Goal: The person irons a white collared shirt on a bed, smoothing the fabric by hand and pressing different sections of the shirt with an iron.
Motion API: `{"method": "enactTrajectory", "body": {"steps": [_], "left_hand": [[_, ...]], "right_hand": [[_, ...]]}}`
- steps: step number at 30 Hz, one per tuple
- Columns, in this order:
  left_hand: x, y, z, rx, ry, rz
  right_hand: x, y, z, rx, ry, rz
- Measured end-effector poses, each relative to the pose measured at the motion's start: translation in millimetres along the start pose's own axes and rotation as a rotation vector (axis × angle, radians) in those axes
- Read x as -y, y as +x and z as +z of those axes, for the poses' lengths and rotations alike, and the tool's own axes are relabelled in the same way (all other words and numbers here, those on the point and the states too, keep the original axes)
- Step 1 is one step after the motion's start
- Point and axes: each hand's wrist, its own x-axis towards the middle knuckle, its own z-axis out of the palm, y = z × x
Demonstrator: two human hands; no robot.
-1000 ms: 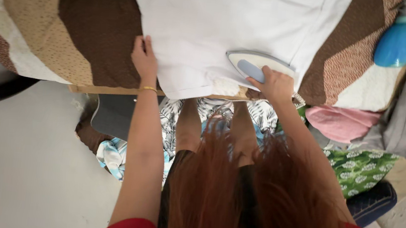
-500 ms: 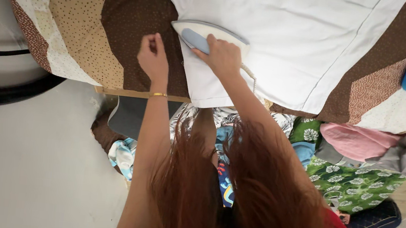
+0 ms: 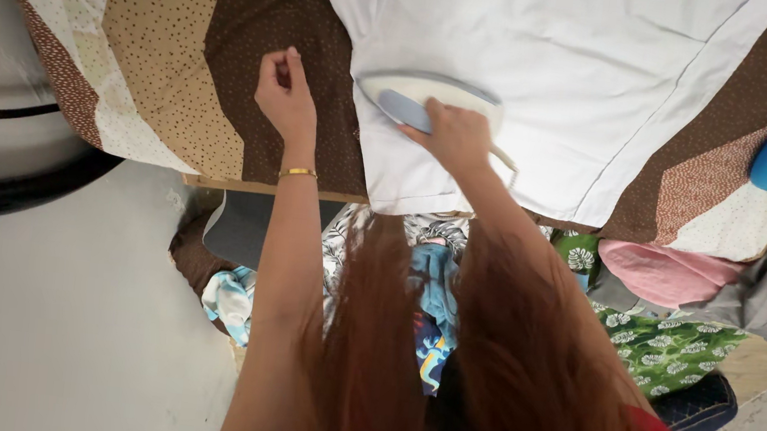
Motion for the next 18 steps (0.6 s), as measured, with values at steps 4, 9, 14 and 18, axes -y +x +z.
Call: {"method": "enactTrajectory", "body": {"steps": [4, 9, 14, 18], "left_hand": [[-4, 15, 1, 0.033, 0.061, 0.055], [-19, 34, 2, 0.082, 0.094, 0.038], [-21, 30, 32, 0.264, 0.322, -0.068], [-3, 13, 84, 0.303, 0.387, -0.03]], "right_hand": [[30, 22, 10, -0.215, 0.036, -0.083], [39, 37, -7, -0.023, 0.067, -0.009], [-5, 12, -32, 0.069, 0.074, 0.105], [-100, -41, -64, -0.065, 0.026, 0.192]]}}
